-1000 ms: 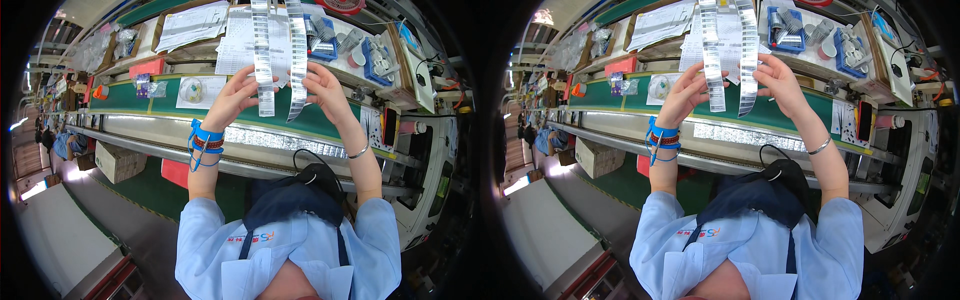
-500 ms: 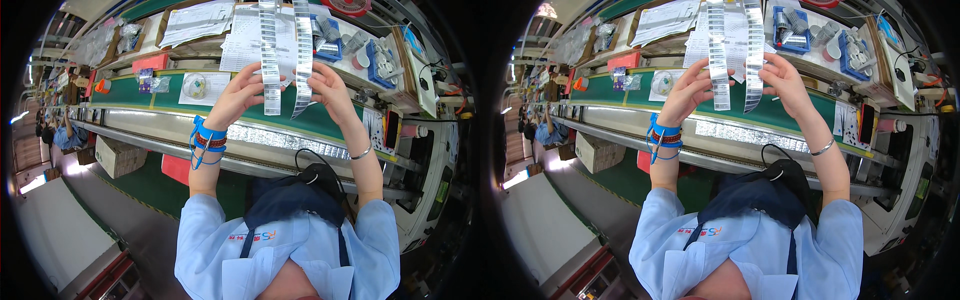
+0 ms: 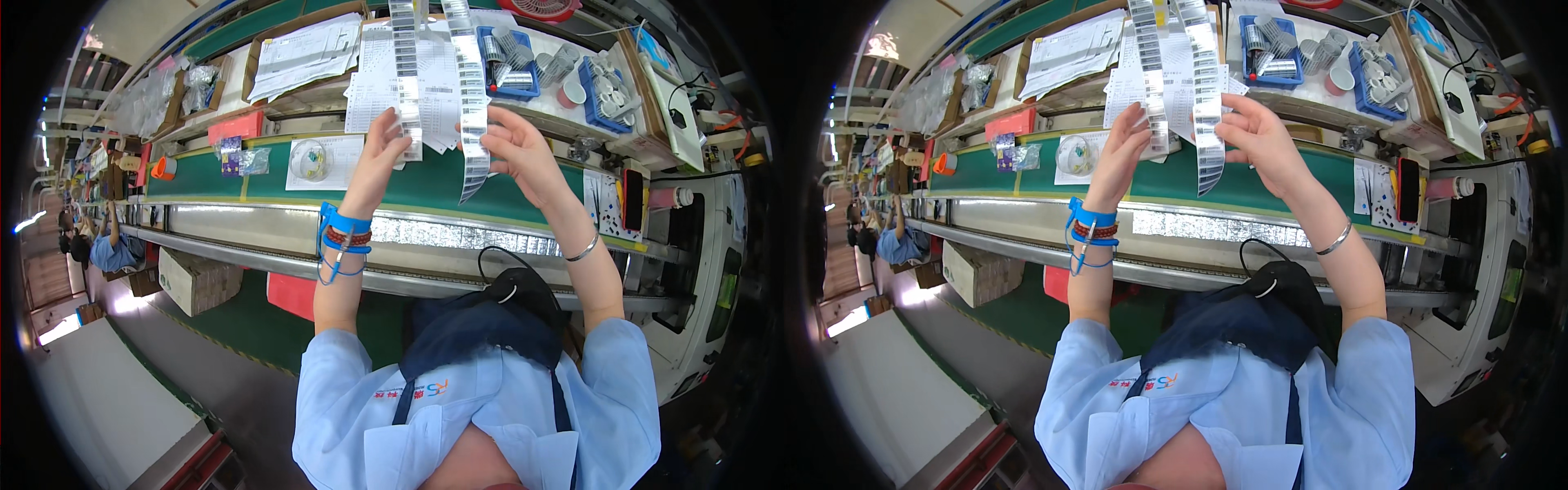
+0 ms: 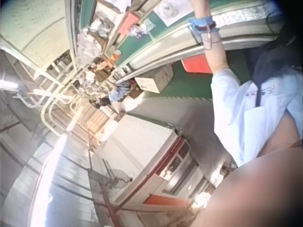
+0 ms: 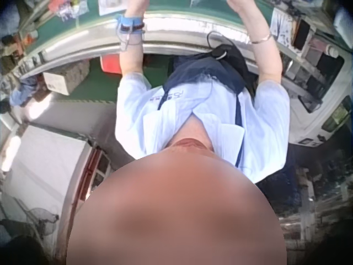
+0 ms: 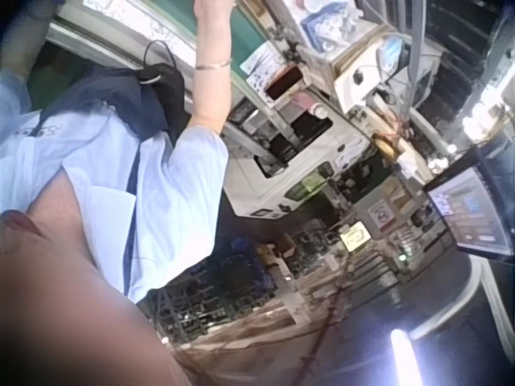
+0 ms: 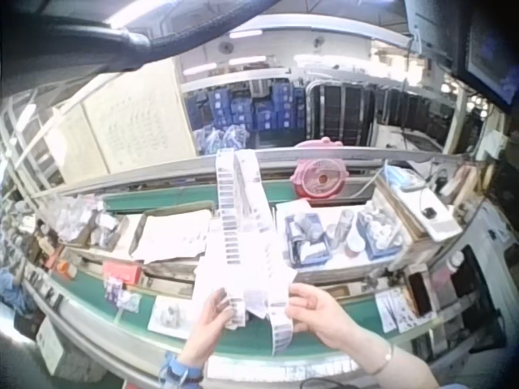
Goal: The person handles a stack of printed documents at a workstation, using a computer mouse to interact with a screen. They then pick up a roll of barcode labels, peel off individual labels, and place them into a blue tray. The person also handles a small plastic bag containing small items.
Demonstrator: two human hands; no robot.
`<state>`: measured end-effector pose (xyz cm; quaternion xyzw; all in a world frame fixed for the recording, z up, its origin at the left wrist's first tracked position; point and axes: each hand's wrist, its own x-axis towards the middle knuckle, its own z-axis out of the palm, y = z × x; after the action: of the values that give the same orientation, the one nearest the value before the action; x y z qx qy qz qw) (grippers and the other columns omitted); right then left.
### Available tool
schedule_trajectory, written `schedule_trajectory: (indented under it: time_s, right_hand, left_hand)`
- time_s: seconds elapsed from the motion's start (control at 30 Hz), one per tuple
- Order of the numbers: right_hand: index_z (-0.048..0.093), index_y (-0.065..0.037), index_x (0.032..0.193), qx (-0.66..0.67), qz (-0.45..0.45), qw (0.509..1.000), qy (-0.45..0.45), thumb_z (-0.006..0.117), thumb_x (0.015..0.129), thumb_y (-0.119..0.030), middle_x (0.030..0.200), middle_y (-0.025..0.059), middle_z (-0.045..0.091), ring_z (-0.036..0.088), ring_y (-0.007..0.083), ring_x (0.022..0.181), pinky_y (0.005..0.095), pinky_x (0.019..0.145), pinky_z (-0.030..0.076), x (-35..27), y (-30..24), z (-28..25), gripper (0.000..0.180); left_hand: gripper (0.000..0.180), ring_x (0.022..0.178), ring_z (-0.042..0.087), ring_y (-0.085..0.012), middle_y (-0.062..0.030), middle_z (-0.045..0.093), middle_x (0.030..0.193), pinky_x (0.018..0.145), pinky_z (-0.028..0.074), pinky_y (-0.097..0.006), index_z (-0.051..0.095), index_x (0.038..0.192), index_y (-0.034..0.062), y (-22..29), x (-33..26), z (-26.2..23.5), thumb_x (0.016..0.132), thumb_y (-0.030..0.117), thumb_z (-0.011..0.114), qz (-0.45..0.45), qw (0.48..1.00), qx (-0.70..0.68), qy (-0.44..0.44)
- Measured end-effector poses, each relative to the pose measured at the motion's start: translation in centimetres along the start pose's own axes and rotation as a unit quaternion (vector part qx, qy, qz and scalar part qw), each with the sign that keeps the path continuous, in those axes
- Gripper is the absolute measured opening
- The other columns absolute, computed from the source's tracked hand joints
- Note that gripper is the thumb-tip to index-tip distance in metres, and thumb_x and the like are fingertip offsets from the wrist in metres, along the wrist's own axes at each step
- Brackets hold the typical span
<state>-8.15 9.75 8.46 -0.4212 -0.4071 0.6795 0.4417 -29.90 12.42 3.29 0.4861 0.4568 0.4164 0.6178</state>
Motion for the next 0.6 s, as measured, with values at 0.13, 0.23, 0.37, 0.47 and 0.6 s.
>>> schedule_trajectory:
  time_s: [0.13, 0.23, 0.37, 0.47, 0.6]
  right_hand:
    - [0.039, -0.002, 0.12, -0.014, 0.016, 0.999, -0.026, 0.051, 0.082, -0.008, 0.104, 0.0102, 0.058, 0.059, 0.0147, 0.089, 0.0233, 0.067, 0.052, -1.0, -0.3, 0.7, 0.04]
    - [0.039, -0.002, 0.119, 0.003, 0.025, 0.998, -0.056, 0.05, 0.082, -0.005, 0.103, 0.0121, 0.059, 0.06, 0.0166, 0.088, 0.0252, 0.069, 0.051, -2.3, -1.3, 0.9, 0.039]
    - [0.039, -0.001, 0.119, -0.01, 0.03, 0.997, -0.069, 0.046, 0.083, -0.003, 0.102, 0.0116, 0.06, 0.06, 0.0153, 0.087, 0.0236, 0.069, 0.049, -4.1, -1.8, 0.8, 0.036]
    - [0.04, -0.001, 0.118, -0.025, 0.031, 0.998, -0.057, 0.05, 0.082, -0.004, 0.101, 0.0137, 0.06, 0.061, 0.017, 0.085, 0.0257, 0.069, 0.05, -5.3, -1.1, 0.5, 0.038]
    - [0.04, 0.0, 0.118, -0.038, 0.033, 0.997, -0.055, 0.048, 0.082, -0.001, 0.101, 0.0127, 0.06, 0.06, 0.0144, 0.086, 0.0237, 0.07, 0.048, -6.8, 0.1, 0.0, 0.037]
  left_hand:
    - [0.048, 0.12, 0.032, -0.0224, -0.011, 0.034, 0.13, 0.096, 0.029, -0.034, 0.029, 0.129, 0.0065, 1.1, 0.5, 1.6, 0.087, 0.02, 0.048, 0.06, 0.998, -0.019, -0.029]
    - [0.048, 0.119, 0.033, -0.022, -0.0115, 0.033, 0.13, 0.098, 0.028, -0.036, 0.028, 0.129, 0.0034, 2.9, 1.8, 4.1, 0.09, 0.031, 0.039, 0.067, 0.979, -0.153, -0.12]
    - [0.052, 0.12, 0.033, -0.0273, -0.0144, 0.035, 0.128, 0.099, 0.029, -0.041, 0.027, 0.128, -0.0007, 5.6, 4.2, 6.0, 0.092, 0.037, 0.027, 0.055, 0.946, -0.274, -0.166]
    - [0.053, 0.117, 0.037, -0.0308, -0.0187, 0.035, 0.127, 0.098, 0.032, -0.042, 0.027, 0.127, -0.0022, 6.9, 6.4, 6.2, 0.092, 0.038, 0.026, 0.07, 0.919, -0.338, -0.189]
    - [0.053, 0.116, 0.038, -0.0312, -0.0227, 0.034, 0.128, 0.098, 0.033, -0.041, 0.028, 0.125, -0.0037, 8.7, 9.3, 6.8, 0.092, 0.037, 0.024, 0.096, 0.911, -0.354, -0.186]
